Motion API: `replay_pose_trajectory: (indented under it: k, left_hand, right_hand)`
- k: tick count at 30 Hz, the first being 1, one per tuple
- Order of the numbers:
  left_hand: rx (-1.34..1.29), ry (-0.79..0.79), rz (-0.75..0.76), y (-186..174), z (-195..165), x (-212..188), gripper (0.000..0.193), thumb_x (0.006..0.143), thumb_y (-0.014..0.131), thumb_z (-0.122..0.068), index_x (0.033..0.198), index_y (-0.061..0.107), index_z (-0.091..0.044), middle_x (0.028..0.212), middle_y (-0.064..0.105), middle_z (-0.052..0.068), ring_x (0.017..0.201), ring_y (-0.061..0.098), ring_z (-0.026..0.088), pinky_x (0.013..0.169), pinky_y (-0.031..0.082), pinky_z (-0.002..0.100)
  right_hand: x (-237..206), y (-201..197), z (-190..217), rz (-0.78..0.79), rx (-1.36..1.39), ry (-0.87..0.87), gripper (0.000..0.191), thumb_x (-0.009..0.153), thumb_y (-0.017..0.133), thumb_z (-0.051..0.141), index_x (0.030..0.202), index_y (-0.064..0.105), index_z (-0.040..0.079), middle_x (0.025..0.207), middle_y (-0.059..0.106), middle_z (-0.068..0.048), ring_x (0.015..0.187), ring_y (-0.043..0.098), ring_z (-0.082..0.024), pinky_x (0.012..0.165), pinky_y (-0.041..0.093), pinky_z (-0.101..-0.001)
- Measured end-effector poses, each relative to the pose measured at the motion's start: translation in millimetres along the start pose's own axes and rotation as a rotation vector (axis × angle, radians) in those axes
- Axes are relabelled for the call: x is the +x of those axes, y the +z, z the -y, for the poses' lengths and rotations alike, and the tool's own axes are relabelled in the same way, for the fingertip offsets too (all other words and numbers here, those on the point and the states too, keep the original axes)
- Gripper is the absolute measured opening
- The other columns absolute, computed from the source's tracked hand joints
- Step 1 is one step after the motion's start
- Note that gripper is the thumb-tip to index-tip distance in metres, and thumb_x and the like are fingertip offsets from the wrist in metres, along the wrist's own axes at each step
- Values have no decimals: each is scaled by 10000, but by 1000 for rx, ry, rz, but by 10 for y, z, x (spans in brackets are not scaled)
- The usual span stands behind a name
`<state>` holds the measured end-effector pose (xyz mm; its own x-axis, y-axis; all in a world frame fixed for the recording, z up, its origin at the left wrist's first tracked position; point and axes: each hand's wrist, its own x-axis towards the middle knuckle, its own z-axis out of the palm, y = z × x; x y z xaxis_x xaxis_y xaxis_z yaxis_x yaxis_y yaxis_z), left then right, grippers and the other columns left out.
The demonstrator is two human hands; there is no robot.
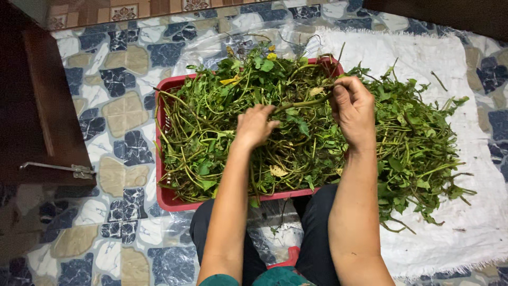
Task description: The person sits on the floor and uses a knife to trim green leafy vegetables from a red basket. They cut stems and leaves, placing the trimmed pieces onto a white cloth beside the basket.
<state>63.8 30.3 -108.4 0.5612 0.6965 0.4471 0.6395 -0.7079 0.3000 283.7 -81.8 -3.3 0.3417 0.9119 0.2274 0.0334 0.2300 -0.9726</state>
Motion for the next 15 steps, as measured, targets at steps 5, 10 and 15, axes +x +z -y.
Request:
replay_pose_trajectory:
  k: [5,10,15]
  left_hand:
    - [-467,-584,479,-151,-102,129,244,1024,610,-299,1150,748,-143,815,731,108,687,658,272,647,538,426]
    - [-567,-164,-195,-738,-275,161,137,953,733,-148,1028,755,-36,883,750,88,742,711,196,675,557,322]
    - [-592,-132,-343,-1114,-490,90,129,951,726,-95,1039,719,-1,921,733,108,778,718,224,701,555,340]
  right_hand:
    - [10,-33,52,-122,1,-24,337,1079,627,406,1104,602,72,732,549,28,579,474,-53,485,368,-214]
    - [-6,-145,103,-149,210,-83,391,1073,626,457,1105,585,70,754,561,11,615,500,-72,500,374,-213]
    - [-22,-88,85,-184,147,-105,379,1080,658,425,1154,589,60,825,574,22,660,494,-53,519,373,-211]
